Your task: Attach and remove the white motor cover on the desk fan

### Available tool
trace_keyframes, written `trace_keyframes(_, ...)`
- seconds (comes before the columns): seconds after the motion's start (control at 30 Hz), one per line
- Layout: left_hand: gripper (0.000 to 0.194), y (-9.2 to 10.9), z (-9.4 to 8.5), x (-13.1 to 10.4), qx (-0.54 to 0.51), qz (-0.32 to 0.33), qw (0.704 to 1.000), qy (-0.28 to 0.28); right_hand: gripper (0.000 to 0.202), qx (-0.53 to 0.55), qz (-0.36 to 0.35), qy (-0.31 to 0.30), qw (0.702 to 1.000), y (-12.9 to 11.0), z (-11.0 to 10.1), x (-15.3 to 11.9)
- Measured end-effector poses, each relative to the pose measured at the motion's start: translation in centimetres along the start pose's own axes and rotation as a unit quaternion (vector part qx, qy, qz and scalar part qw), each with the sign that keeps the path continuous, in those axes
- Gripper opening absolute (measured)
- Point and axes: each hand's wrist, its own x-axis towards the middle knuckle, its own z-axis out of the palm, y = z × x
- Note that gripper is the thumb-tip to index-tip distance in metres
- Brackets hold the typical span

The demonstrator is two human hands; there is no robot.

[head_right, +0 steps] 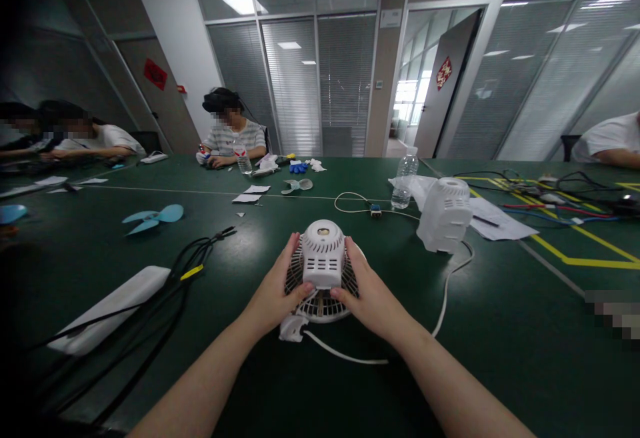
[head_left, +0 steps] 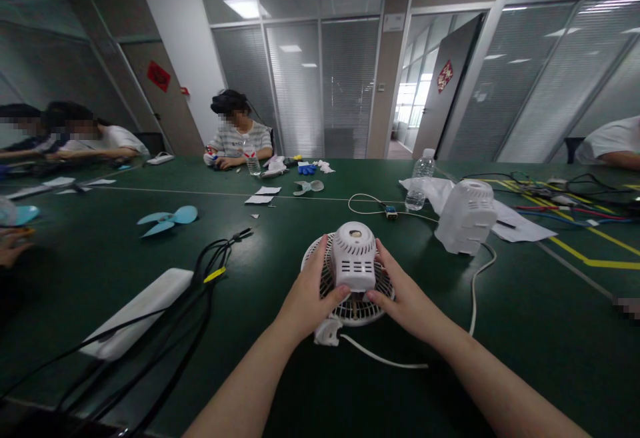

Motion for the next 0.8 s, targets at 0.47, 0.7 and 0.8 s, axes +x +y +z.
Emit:
trace_keyframes(0.47,0.083,0.17,-0.3,0.26,-0.044,-0.005,0.999,-0.016,0.091,0.046,-0.001,0.011,0.999,0.23,0.01,0.61)
trace_keyframes(0.7,0.082,0.27,-0.21,0.15,-0.035,0.003,0.999,-0.01,0.092,0.055,0.018,0.003,0.998,-0.34,-0.4,0.48)
trace_keyframes(0.8,0.082,0.26,-0.21,0.06,-0.026,-0.002,1.0,-0.008,0.093,0.048,0.029,0.0,0.998,-0.28,-0.5,0.43)
